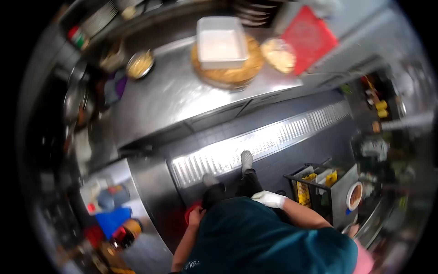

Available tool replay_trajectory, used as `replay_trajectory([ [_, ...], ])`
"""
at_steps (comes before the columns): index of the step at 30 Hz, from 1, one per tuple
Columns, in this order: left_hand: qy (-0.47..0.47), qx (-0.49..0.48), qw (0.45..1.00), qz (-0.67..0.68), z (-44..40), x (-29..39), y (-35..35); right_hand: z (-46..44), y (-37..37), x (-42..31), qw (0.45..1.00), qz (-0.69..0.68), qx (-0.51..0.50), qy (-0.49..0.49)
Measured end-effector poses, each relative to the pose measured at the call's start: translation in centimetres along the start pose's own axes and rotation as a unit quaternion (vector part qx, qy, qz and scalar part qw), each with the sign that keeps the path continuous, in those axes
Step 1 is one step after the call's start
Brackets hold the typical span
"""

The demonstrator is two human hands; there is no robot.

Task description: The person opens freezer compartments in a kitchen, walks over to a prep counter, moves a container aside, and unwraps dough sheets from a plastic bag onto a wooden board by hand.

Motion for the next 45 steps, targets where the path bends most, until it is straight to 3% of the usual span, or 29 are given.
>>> replay_trajectory([
  [1, 0.015, -0.014, 0.999, 0.031, 1.4, 1.1, -0.3, 1.7, 1.3, 0.2, 0.999, 0.03, -0.019, -0.013],
  [2, 0.027, -0.029, 0.997, 0.061, 3.2, 3.1, 0.3, 0.8, 3.6, 4.9, 0.97, 0.196, -0.039, 0.142],
  [3, 0.035, -0.044, 0.995, 0.088, 4.8, 5.1, 1.2, -0.4, 5.3, 9.4, 0.89, 0.34, -0.059, 0.3],
  [4, 0.1, -0.114, 0.982, 0.114, 6.2, 6.4, 1.7, 0.1, 5.9, 9.6, 0.981, 0.155, -0.094, 0.062],
  [7, 0.168, -0.245, 0.939, 0.172, 11.7, 11.1, 3.1, -1.0, 8.4, 4.7, 0.973, 0.032, -0.166, -0.154],
  [8, 0.221, -0.27, 0.901, 0.259, 13.5, 8.3, 0.1, -2.5, 9.4, 3.6, 0.956, 0.121, -0.164, -0.213],
  [9, 0.272, -0.292, 0.851, 0.342, 15.0, 5.6, -2.5, -5.4, 11.0, 3.3, 0.941, 0.19, -0.217, -0.177],
  [10, 0.264, -0.264, 0.856, 0.358, 15.1, 7.6, -2.1, -7.9, 11.8, 0.8, 0.916, 0.284, -0.23, -0.166],
  [11, 0.257, -0.235, 0.859, 0.376, 14.9, 12.6, -0.4, -11.0, 12.7, -2.0, 0.921, 0.231, -0.247, -0.191],
  [12, 0.264, -0.236, 0.861, 0.366, 13.8, 14.0, -0.8, -15.5, 13.9, 1.1, 0.932, 0.331, -0.113, 0.097],
  [13, 0.27, -0.237, 0.863, 0.356, 12.7, 15.5, -1.2, -19.6, 14.6, 0.0, 0.97, 0.206, -0.02, 0.129],
  [14, 0.287, -0.266, 0.864, 0.317, 11.4, 15.6, -2.4, -24.0, 15.6, -2.2, 0.987, -0.108, -0.072, 0.095],
  [15, 0.331, -0.319, 0.825, 0.329, 11.7, 12.6, -6.4, -25.9, 14.8, -7.8, 0.963, -0.235, -0.018, 0.132],
  [16, 0.372, -0.371, 0.783, 0.333, 11.9, 9.7, -10.3, -28.7, 14.7, -11.9, 0.921, -0.351, 0.001, 0.169],
  [19, 0.364, -0.405, 0.754, 0.367, 10.8, 9.2, -12.2, -37.0, 14.5, -20.6, 0.736, -0.609, -0.007, 0.296],
  [21, 0.274, -0.483, 0.802, 0.219, 8.3, 9.4, -13.2, -39.4, 13.3, -24.8, 0.633, -0.732, 0.039, 0.248],
  [23, 0.169, -0.537, 0.824, 0.068, 4.8, 9.4, -13.9, -42.0, 12.4, -25.7, 0.594, -0.752, 0.009, 0.285],
  [24, 0.02, -0.502, 0.865, -0.001, 3.0, 9.0, -14.0, -42.7, 12.3, -25.8, 0.583, -0.762, 0.014, 0.281],
  [26, -0.012, -0.304, 0.951, 0.054, -2.0, 11.1, -14.1, -42.8, 11.7, -25.3, 0.598, -0.751, 0.01, 0.28],
  [27, -0.074, -0.172, 0.97, 0.157, -4.2, 10.9, -16.8, -43.2, 11.7, -24.9, 0.606, -0.735, -0.017, 0.304],
  [28, -0.092, -0.164, 0.962, 0.198, -6.9, 11.7, -18.6, -43.4, 11.6, -24.8, 0.613, -0.73, -0.017, 0.302],
  [30, -0.11, -0.247, 0.947, 0.173, -10.6, 13.5, -21.4, -43.6, 10.9, -25.3, 0.628, -0.72, -0.015, 0.296],
  [31, -0.126, -0.35, 0.911, 0.179, -11.7, 14.4, -23.4, -43.9, 10.8, -25.3, 0.63, -0.717, -0.008, 0.297],
  [33, -0.167, -0.463, 0.852, 0.177, -10.6, 15.5, -29.9, -44.8, 10.5, -25.2, 0.637, -0.707, -0.004, 0.308],
  [36, -0.192, -0.455, 0.811, 0.314, -8.3, 12.8, -35.8, -46.2, 10.3, -25.1, 0.64, -0.686, -0.006, 0.347],
  [39, -0.092, -0.545, 0.711, 0.436, -7.6, 11.7, -30.4, -45.5, 10.0, -24.9, 0.649, -0.69, 0.022, 0.32],
  [40, -0.044, -0.546, 0.71, 0.443, -6.8, 11.1, -30.5, -44.9, 9.7, -24.8, 0.658, -0.688, 0.047, 0.301],
  [45, -0.052, -0.578, 0.695, 0.424, -7.0, 9.8, -29.4, -37.8, 8.2, -16.2, 0.732, -0.618, 0.165, 0.234],
])
Point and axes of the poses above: each hand's wrist, its own z-axis away from the middle knuckle, its own y-axis out of the back of the hand, x = y × z, the point moved 1 cm from there along -z, towards the middle knuckle, and after that the axes turned 3 degrees about -x, right-handed, at the moved point
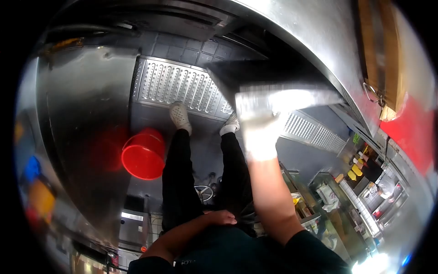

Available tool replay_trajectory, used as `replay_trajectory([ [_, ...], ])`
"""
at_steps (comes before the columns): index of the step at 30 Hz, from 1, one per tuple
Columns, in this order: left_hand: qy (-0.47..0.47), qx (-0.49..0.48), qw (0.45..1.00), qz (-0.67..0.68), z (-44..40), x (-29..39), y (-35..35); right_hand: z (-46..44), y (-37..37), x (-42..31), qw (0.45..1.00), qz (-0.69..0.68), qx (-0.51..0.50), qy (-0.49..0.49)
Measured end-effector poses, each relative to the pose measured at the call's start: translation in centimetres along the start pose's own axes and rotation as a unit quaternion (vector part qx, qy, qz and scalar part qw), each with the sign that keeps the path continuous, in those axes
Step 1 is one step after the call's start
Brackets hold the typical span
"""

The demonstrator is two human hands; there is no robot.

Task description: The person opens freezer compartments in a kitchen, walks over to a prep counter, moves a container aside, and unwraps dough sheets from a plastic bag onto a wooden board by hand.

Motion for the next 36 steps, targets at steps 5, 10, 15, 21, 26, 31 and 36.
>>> replay_trajectory([
  [5, 0.025, 0.008, 1.0, -0.002, 2.2, 2.0, 0.6, 7.4, 8.8, -8.3, 0.97, 0.236, 0.06, -0.007],
  [10, 0.023, 0.084, 0.995, -0.043, 1.1, 1.9, 3.9, 8.7, 16.0, -19.0, 0.888, 0.39, 0.232, 0.076],
  [15, -0.067, 0.48, 0.853, -0.193, 3.2, 10.5, 17.5, 6.2, 18.9, -24.8, 0.733, 0.596, 0.17, 0.281],
  [21, -0.368, 0.774, 0.433, -0.277, 12.4, 27.6, 32.8, 4.0, 17.8, -25.6, 0.359, 0.761, 0.165, 0.515],
  [26, -0.515, 0.766, 0.111, -0.367, 16.2, 38.1, 37.3, -0.2, 10.2, -15.6, 0.227, 0.769, -0.081, 0.592],
  [31, -0.469, 0.768, 0.073, -0.431, 15.2, 39.6, 39.5, -12.9, 5.9, -9.0, 0.361, 0.762, -0.067, 0.534],
  [36, -0.475, 0.733, 0.022, -0.486, 14.8, 39.1, 41.6, -21.4, 1.7, -8.3, 0.543, 0.574, -0.109, 0.603],
])
Point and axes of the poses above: each hand's wrist, its own z-axis away from the middle knuckle, its own y-axis out of the back of the hand, x = y × z, the point moved 1 cm from there along -z, towards the middle knuckle, and after that the axes turned 3 degrees about -x, right-handed, at the moved point
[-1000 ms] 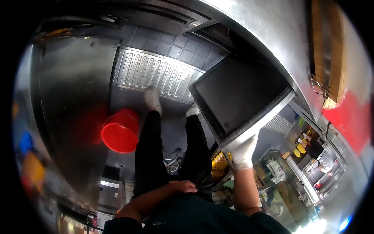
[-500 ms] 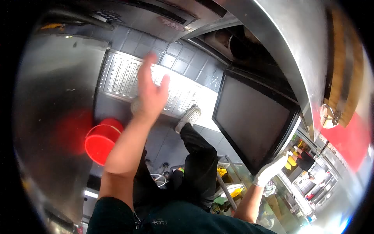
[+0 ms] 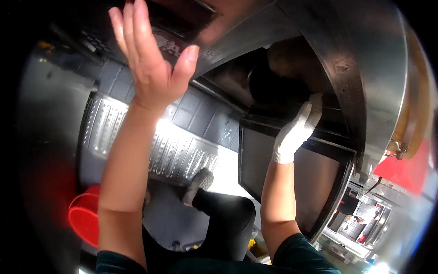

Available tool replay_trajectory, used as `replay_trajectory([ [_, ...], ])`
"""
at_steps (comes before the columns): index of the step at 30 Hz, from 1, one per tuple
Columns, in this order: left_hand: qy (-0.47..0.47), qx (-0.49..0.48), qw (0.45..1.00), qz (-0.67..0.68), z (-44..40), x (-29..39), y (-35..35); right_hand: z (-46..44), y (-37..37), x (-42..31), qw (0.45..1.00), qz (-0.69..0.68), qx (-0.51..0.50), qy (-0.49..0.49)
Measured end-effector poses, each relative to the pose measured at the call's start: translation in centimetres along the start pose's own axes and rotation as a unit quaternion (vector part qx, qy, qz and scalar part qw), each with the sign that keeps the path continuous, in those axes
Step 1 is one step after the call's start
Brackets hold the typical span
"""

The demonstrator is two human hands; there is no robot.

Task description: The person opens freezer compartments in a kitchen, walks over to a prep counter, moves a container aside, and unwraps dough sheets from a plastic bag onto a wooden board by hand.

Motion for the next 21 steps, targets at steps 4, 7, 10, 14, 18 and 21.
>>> replay_trajectory([
  [4, -0.043, 0.032, 0.999, -0.002, 1.0, -0.3, -1.1, -1.8, -0.9, 2.1, 0.997, -0.059, 0.038, 0.022],
  [7, -0.119, 0.135, 0.984, 0.0, 2.2, 0.5, -2.9, -1.9, -0.8, 4.2, 0.989, -0.127, 0.069, 0.042],
  [10, -0.258, 0.07, 0.963, 0.035, 5.5, 5.3, -4.9, -1.0, -0.7, 5.9, 0.978, -0.16, 0.105, 0.083],
  [14, -0.332, -0.082, 0.933, 0.111, 6.6, 11.8, -10.6, -0.5, -0.4, 7.6, 0.953, -0.211, 0.176, 0.13],
  [18, -0.298, -0.135, 0.945, -0.029, 4.1, 16.8, -18.5, 1.4, -0.9, 9.6, 0.949, -0.236, 0.182, 0.102],
  [21, -0.145, -0.275, 0.95, 0.04, -1.4, 21.0, -21.5, 4.0, 0.4, 8.0, 0.948, -0.279, 0.156, 0.002],
])
Point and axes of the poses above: each hand's wrist, its own z-axis away from the middle knuckle, its own y-axis out of the back of the hand, x = y × z, the point moved 1 cm from there along -z, towards the middle knuckle, and after that the axes turned 3 degrees about -x, right-handed, at the moved point
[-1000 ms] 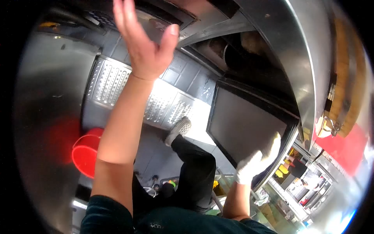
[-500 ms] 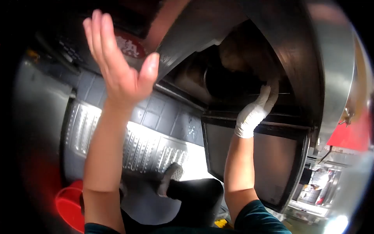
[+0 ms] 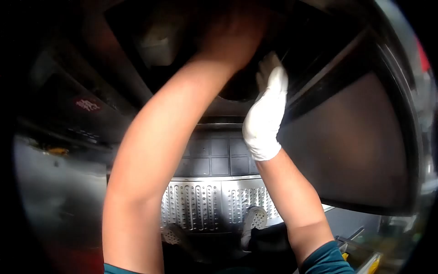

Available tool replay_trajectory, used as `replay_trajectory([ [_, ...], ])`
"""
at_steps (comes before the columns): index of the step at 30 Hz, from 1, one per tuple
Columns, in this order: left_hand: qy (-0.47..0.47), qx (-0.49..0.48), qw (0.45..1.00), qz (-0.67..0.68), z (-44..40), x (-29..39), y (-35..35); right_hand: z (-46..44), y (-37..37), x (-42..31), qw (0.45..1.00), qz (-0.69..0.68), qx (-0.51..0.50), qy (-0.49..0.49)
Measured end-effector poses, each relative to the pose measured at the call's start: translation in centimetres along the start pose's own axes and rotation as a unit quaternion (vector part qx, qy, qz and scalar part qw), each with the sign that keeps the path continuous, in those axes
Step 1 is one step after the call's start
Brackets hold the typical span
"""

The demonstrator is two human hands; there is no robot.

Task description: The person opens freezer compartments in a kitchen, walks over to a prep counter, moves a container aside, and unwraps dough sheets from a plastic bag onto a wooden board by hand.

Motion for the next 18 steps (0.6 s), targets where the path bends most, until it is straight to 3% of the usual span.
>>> replay_trajectory([
  [1, 0.063, -0.054, 0.994, 0.069, -1.8, 0.2, -0.3, 0.0, 0.3, 0.2, 0.999, -0.031, -0.003, -0.038],
  [4, -0.027, -0.07, 0.997, 0.02, -3.2, -0.4, -1.9, 0.5, 1.2, 1.6, 0.98, -0.131, -0.016, -0.147],
  [6, -0.033, -0.065, 0.993, -0.096, -2.6, -0.7, -2.5, 1.5, 1.2, 2.4, 0.957, -0.194, -0.031, -0.213],
  [10, -0.101, 0.014, 0.978, -0.184, -0.1, -1.7, -2.0, 0.6, 0.6, 3.2, 0.924, -0.286, -0.032, -0.252],
  [13, -0.037, -0.065, 0.968, -0.241, 1.4, -0.6, 0.8, 0.0, 0.6, 3.2, 0.884, -0.364, -0.026, -0.292],
  [18, -0.092, -0.064, 0.982, -0.154, 10.5, 1.0, 8.1, 0.1, 1.3, 2.4, 0.81, -0.467, 0.001, -0.354],
])
Point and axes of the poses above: each hand's wrist, its own z-axis away from the middle knuckle, its own y-axis out of the back of the hand, x = y × z, the point moved 1 cm from there along -z, towards the middle knuckle, and after that the axes turned 3 degrees about -x, right-handed, at the moved point
